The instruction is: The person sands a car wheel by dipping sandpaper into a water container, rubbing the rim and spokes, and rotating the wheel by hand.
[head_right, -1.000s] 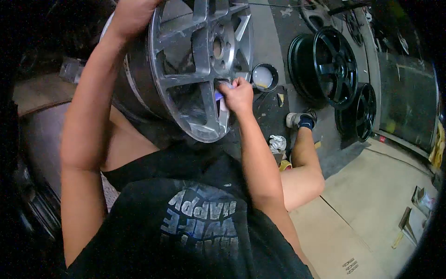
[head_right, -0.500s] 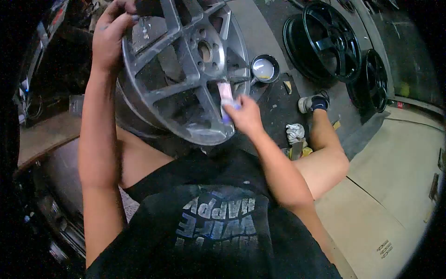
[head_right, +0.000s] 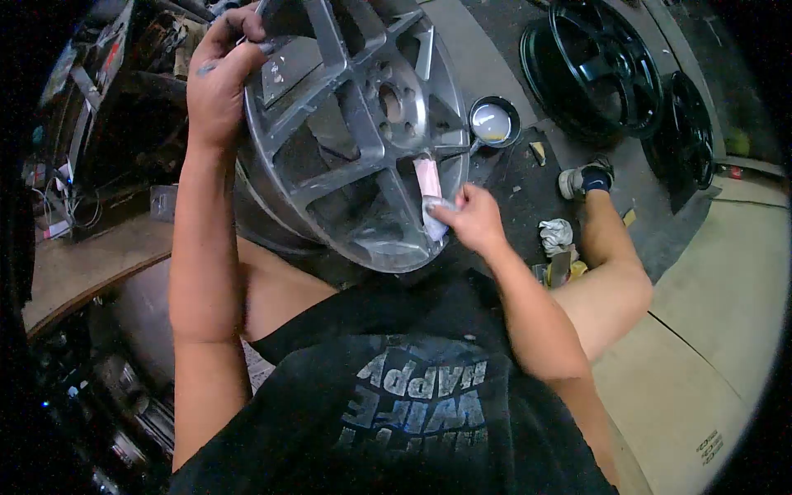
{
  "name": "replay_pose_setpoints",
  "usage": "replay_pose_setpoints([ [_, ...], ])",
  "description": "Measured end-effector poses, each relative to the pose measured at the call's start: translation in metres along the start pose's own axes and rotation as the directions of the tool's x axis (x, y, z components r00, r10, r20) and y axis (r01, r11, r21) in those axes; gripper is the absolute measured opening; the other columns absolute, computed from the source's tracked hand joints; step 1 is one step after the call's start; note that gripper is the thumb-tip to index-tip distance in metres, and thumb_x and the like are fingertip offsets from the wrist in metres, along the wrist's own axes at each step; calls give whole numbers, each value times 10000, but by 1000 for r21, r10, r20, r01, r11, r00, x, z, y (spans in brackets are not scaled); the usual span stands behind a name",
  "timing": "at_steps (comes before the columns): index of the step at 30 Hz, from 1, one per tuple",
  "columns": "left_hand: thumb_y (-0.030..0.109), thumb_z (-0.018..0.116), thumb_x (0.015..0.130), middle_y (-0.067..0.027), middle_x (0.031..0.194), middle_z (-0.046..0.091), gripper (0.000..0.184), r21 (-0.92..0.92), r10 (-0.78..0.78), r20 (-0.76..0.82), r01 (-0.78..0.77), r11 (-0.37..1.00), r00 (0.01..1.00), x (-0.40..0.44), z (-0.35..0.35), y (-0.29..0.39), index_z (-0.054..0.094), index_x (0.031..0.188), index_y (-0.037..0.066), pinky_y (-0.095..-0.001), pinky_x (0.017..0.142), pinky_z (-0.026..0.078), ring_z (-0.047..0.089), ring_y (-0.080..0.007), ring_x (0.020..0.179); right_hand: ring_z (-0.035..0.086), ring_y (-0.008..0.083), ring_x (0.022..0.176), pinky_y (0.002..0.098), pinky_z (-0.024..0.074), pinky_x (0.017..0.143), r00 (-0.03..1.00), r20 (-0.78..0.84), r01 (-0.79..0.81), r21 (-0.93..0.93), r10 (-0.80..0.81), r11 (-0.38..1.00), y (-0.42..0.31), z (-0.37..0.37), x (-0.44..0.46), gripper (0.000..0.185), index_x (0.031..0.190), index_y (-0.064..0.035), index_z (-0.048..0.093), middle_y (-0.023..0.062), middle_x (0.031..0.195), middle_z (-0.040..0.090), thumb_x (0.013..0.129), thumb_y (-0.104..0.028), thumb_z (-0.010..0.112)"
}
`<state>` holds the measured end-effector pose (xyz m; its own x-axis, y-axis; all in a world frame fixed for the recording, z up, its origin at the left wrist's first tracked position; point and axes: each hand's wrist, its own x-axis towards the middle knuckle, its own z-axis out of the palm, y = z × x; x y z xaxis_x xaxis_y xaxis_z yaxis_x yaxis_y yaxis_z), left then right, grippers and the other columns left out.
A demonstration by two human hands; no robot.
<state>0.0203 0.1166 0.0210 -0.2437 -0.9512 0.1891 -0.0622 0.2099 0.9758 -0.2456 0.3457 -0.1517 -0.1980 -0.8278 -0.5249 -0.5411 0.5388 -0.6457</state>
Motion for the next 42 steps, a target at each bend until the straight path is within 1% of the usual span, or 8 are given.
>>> replay_pose_setpoints([
  [6, 22, 626, 826, 37, 835, 524, 157, 94, 56, 25, -58, 994, 998, 4, 2, 1, 572, 959, 87, -239, 642, 402, 490, -62, 711, 670, 377, 720, 459, 517, 680, 958, -261, 131, 24, -120, 991, -24, 26, 58, 515, 810, -9, 621, 229, 794, 682, 748, -478, 826],
  [14, 55, 607, 840, 24, 840, 515, 128, -34, 40, 18, -40, 999, 999, 10, 2, -3, 565, 959, 75, -269, 666, 405, 471, -78, 723, 597, 119, 668, 270, 461, 617, 945, 276, -319, 670, 173, 670, 41, -3, 5, 188, 831, -87, 635, -5, 773, 667, 910, -186, 775],
  [18, 66, 599, 821, 28, 854, 526, 90, -2, 50, 13, -50, 999, 999, 3, 2, 5, 576, 907, 75, -255, 689, 400, 476, -79, 734, 647, 149, 781, 324, 524, 703, 986, -25, -77, 812, 167, 578, 75, -36, 80, 144, 990, -57, 624, 40, 909, 674, 903, -110, 726],
  [21, 71, 596, 821, 36, 857, 537, 98, 35, 34, -12, -34, 999, 999, 0, 0, 10, 580, 918, 73, -240, 690, 400, 485, -70, 744, 704, 257, 883, 378, 549, 802, 947, -282, -69, 291, 154, 954, 92, -59, 138, 335, 1094, -15, 664, 111, 988, 724, 807, -156, 764],
  [27, 57, 591, 833, 39, 845, 544, 92, -73, -20, 12, 21, 997, 1000, 2, -2, 4, 574, 923, 66, -214, 664, 394, 484, -46, 731, 726, 313, 954, 392, 554, 862, 983, -114, 84, -404, -142, 911, 123, -45, 251, 411, 1173, -9, 689, 211, 1063, 739, 811, -193, 760],
  [38, 25, 567, 848, 49, 815, 509, 91, -144, -6, 73, 17, 989, 997, -3, -4, 20, 561, 932, 59, -204, 620, 374, 455, -34, 689, 653, 423, 1161, 460, 519, 1017, 994, -99, -37, -644, -35, 764, 123, -19, 280, 483, 1234, 24, 675, 273, 1266, 658, 805, -188, 743],
  [40, 38, 559, 858, 45, 816, 511, 74, -118, 40, 86, -30, 993, 995, -1, -5, 14, 561, 928, 60, -206, 627, 382, 457, -39, 690, 712, 400, 1073, 473, 580, 908, 968, -187, 16, -623, -168, 782, 126, -26, 273, 379, 1198, 23, 673, 267, 1191, 704, 861, -147, 714],
  [42, 55, 555, 866, 40, 818, 512, 57, -84, 96, 62, -91, 992, 993, 2, -3, 5, 563, 922, 63, -211, 641, 393, 461, -45, 699, 731, 288, 1012, 390, 617, 791, 976, -24, -206, 241, 218, 948, 115, -44, 261, 317, 1258, -22, 634, 172, 1087, 722, 953, -110, 620],
])
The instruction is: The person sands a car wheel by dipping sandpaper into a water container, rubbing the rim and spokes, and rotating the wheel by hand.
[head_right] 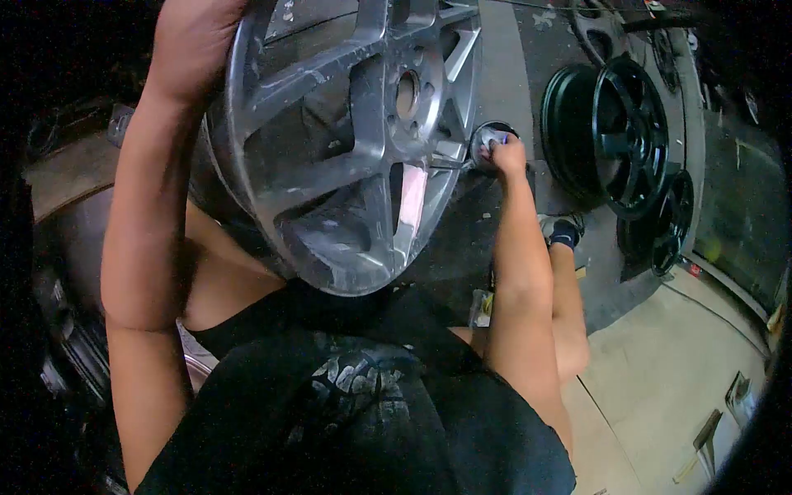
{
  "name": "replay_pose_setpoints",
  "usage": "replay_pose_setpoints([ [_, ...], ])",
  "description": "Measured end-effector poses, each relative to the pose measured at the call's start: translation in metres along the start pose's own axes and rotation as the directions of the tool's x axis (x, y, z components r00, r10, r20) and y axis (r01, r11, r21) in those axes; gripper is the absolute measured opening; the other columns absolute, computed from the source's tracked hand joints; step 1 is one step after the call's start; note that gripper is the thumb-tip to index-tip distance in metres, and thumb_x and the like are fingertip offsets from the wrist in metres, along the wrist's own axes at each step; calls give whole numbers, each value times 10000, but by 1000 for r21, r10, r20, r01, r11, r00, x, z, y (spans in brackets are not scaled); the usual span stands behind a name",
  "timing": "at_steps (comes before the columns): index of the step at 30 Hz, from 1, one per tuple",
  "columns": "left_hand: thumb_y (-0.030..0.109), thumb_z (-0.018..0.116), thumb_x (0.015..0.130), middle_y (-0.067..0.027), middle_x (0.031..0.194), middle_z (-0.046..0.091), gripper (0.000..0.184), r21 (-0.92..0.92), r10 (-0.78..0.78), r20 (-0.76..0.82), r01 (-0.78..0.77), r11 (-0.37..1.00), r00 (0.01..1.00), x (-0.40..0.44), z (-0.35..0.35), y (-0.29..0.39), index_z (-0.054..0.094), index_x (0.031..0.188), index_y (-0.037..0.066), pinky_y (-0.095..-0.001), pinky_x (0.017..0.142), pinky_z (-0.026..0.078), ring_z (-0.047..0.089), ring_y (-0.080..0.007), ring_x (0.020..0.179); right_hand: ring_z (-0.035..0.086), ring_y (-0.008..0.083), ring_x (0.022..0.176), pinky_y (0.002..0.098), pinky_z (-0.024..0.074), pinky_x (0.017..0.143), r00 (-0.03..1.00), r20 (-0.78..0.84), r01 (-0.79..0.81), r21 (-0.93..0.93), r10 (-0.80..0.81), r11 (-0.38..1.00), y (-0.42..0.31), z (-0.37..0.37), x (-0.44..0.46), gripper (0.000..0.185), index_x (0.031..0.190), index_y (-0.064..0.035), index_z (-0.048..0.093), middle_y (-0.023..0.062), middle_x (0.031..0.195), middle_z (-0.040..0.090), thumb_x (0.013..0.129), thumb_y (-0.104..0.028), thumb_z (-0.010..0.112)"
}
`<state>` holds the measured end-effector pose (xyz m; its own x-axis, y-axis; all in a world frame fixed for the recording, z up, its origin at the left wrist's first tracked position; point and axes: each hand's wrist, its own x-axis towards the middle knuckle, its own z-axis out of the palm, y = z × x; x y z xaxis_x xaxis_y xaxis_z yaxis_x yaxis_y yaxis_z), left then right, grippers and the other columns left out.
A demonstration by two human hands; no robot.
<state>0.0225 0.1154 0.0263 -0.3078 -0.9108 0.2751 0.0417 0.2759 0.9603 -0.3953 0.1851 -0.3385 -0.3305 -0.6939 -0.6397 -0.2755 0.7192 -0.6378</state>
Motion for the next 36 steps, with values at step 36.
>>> replay_pose_setpoints([
  [36, 66, 599, 830, 1, 842, 548, 78, 45, 22, 9, -23, 999, 1000, 8, -3, -8, 581, 904, 48, -270, 705, 450, 519, -100, 767, 667, 266, 718, 379, 525, 701, 804, -34, 576, -203, -593, 792, -94, 83, -244, 172, 899, -11, 661, 169, 807, 681, 880, -159, 745],
])
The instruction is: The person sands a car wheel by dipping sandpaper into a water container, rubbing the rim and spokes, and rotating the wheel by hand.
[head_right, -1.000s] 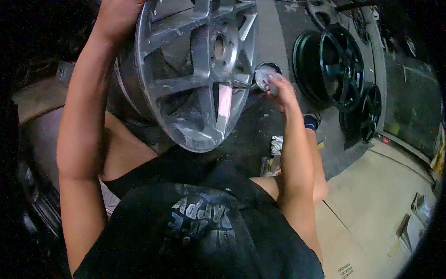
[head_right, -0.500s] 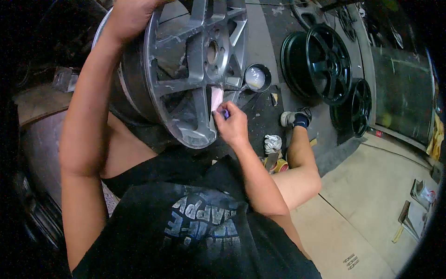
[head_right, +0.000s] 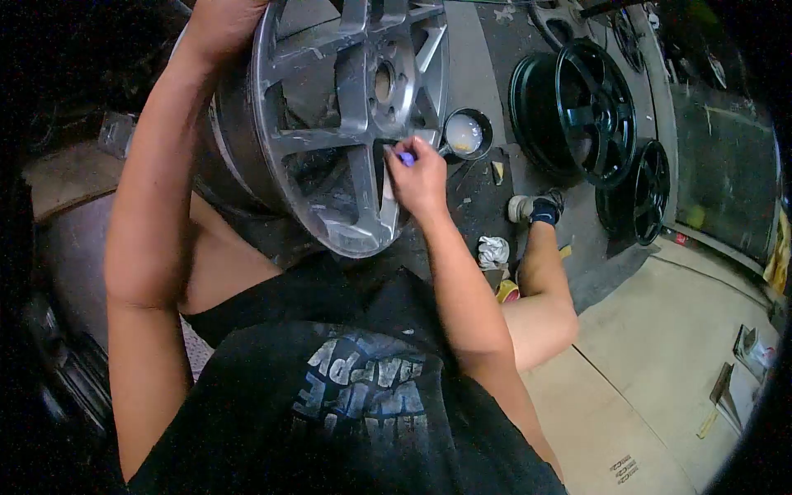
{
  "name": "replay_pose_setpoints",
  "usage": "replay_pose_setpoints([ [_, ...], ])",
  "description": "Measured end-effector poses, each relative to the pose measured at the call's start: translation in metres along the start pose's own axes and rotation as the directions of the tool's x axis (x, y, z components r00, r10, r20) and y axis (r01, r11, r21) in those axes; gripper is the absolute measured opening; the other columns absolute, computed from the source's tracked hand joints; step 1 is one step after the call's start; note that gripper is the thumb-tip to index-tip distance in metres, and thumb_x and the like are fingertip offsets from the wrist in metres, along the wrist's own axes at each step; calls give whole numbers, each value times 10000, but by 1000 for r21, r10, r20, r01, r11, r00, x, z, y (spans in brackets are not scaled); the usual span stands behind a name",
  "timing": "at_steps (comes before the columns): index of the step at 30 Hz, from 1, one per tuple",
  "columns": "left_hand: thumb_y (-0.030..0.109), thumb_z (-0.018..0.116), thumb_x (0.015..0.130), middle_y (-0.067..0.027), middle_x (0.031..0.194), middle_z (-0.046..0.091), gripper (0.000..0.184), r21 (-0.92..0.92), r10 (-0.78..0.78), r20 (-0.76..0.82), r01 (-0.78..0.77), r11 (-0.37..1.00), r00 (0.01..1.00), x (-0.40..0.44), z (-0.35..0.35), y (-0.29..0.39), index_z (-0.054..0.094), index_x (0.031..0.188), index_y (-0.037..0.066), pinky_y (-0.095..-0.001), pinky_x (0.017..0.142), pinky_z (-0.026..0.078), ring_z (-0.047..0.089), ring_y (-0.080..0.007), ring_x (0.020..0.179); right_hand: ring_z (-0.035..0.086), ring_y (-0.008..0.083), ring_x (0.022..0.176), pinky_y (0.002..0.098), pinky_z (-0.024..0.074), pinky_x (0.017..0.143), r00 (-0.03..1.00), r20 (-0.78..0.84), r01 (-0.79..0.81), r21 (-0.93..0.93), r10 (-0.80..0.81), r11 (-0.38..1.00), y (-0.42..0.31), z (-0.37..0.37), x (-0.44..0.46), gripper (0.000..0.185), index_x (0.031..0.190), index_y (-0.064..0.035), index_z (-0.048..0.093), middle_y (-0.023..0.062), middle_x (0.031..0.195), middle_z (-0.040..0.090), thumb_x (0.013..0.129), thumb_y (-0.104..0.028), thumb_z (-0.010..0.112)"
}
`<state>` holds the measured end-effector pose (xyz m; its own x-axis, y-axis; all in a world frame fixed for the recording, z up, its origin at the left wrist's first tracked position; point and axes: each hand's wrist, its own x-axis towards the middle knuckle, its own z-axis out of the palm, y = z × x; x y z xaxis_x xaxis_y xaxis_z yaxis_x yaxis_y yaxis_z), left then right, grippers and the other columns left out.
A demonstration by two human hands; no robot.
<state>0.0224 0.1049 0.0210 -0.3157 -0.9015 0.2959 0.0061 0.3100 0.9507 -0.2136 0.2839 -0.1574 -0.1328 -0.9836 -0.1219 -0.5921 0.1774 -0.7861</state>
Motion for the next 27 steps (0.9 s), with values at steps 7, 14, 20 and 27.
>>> replay_pose_setpoints([
  [7, 84, 608, 805, 20, 819, 523, 104, 13, -130, -66, 131, 991, 989, -5, -6, 3, 574, 903, 77, -261, 655, 405, 480, -82, 717, 694, 311, 801, 376, 534, 745, 994, 96, -59, 41, 55, 997, 8, -15, -64, 174, 861, -22, 650, 167, 840, 684, 823, -138, 774],
  [14, 101, 597, 813, 30, 818, 518, 105, 7, -145, -68, 146, 989, 987, -9, -9, 5, 559, 910, 90, -253, 650, 385, 468, -74, 706, 685, 383, 817, 412, 531, 722, 999, -32, 24, -32, -25, 999, 4, 0, -17, 166, 883, -19, 667, 200, 866, 690, 830, -144, 763],
  [20, 114, 599, 809, 19, 802, 516, 109, 39, -177, -49, 179, 983, 983, -6, -7, 3, 557, 908, 92, -253, 636, 380, 460, -80, 690, 684, 375, 857, 418, 535, 767, 995, 97, 11, -14, -10, 1000, 10, -14, -43, 171, 848, -30, 672, 170, 879, 696, 807, -159, 776],
  [27, 106, 593, 808, 24, 787, 518, 94, 64, -126, -53, 130, 990, 991, -8, -9, 8, 557, 894, 91, -251, 609, 380, 470, -77, 663, 687, 396, 895, 430, 539, 782, 999, 45, -19, -7, 20, 1000, 3, -8, -52, 170, 919, -35, 682, 197, 934, 700, 830, -159, 756],
])
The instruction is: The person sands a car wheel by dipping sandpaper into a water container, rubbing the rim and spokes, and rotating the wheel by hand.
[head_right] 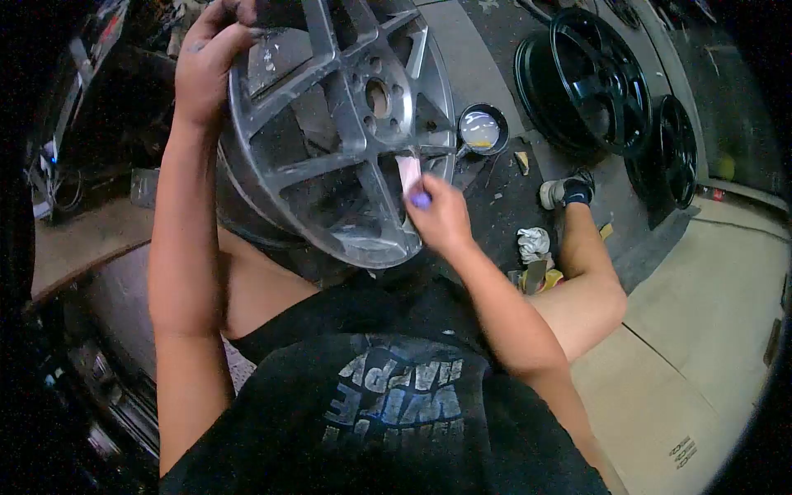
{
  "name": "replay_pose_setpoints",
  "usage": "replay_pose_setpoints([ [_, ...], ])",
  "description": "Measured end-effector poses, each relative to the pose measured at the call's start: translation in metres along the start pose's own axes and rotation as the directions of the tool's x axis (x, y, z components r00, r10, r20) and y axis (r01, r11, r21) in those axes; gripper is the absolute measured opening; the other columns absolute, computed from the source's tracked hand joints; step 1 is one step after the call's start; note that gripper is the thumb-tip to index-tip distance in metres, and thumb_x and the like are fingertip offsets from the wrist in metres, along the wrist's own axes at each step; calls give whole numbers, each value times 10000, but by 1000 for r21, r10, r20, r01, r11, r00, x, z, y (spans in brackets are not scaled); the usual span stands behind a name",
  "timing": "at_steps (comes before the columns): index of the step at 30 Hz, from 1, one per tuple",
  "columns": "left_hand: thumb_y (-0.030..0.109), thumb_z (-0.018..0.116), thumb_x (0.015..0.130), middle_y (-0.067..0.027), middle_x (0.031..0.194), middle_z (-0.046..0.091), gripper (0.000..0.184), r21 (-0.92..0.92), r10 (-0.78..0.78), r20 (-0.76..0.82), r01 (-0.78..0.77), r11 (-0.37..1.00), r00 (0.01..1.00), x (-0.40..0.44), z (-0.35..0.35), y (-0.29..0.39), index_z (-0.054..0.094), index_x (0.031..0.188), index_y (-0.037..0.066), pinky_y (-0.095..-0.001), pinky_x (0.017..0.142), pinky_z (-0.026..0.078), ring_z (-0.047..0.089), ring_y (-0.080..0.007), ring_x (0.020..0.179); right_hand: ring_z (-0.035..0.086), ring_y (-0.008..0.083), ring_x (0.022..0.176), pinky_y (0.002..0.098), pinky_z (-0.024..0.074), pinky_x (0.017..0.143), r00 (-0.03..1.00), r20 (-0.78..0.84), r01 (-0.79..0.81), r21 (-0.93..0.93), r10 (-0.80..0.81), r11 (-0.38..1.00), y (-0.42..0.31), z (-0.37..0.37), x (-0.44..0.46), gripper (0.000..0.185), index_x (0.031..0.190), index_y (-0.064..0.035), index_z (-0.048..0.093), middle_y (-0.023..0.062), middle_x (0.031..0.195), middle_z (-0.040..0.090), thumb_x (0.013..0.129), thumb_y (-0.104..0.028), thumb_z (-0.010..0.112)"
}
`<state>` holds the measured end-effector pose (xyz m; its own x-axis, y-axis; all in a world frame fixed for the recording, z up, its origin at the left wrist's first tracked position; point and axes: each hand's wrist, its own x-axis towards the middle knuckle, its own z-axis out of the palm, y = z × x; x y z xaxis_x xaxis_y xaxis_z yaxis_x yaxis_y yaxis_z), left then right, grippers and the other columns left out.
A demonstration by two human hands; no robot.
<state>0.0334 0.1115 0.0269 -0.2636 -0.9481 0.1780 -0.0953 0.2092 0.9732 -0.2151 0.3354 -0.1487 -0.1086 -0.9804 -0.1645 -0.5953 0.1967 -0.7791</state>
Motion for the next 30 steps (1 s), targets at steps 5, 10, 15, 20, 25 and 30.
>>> replay_pose_setpoints([
  [5, 99, 592, 816, 24, 780, 527, 82, -71, -9, 17, 10, 997, 1000, 7, -3, -12, 567, 894, 91, -243, 602, 367, 479, -70, 661, 680, 403, 881, 446, 533, 769, 999, 34, 42, -43, -41, 998, 9, -2, 19, 212, 881, -26, 673, 205, 909, 687, 800, -192, 777],
  [10, 70, 578, 826, 27, 758, 518, 78, -20, 21, 12, -20, 1000, 1000, 8, -1, -9, 576, 902, 84, -240, 609, 360, 453, -69, 645, 681, 406, 882, 446, 531, 760, 998, -52, 21, -15, -22, 1000, 1, 5, 38, 182, 891, -30, 669, 197, 918, 698, 808, -166, 757],
  [15, 57, 560, 831, 38, 767, 507, 81, -66, -29, 33, 31, 997, 999, 5, 0, -5, 571, 909, 78, -238, 615, 362, 447, -65, 646, 685, 363, 846, 431, 527, 753, 998, 53, -24, -1, 24, 1000, 3, -8, 2, 193, 865, -37, 660, 168, 888, 694, 774, -147, 790],
  [20, 25, 538, 835, 24, 831, 525, 89, -68, 39, 22, -37, 997, 999, -1, 3, 0, 556, 911, 68, -240, 664, 391, 489, -74, 725, 672, 407, 883, 439, 529, 757, 990, -119, 72, -76, -81, 994, -1, 9, 43, 195, 894, -30, 672, 185, 920, 693, 797, -159, 782],
  [25, 2, 547, 860, 15, 983, 626, 166, -147, 93, 37, -87, 985, 995, 7, -11, -28, 631, 997, 45, -212, 789, 446, 562, -79, 875, 673, 403, 874, 441, 530, 754, 996, 77, -52, 57, 47, 997, 0, -10, -24, 171, 889, -56, 696, 187, 885, 685, 797, -167, 787],
  [30, -12, 546, 849, 3, 1004, 632, 166, -210, 70, 26, -63, 976, 997, 9, 2, -16, 631, 981, 41, -214, 796, 447, 564, -82, 877, 667, 413, 908, 467, 527, 779, 993, -98, 60, -70, -66, 996, 5, 7, 52, 189, 906, -38, 694, 189, 945, 690, 795, -174, 766],
])
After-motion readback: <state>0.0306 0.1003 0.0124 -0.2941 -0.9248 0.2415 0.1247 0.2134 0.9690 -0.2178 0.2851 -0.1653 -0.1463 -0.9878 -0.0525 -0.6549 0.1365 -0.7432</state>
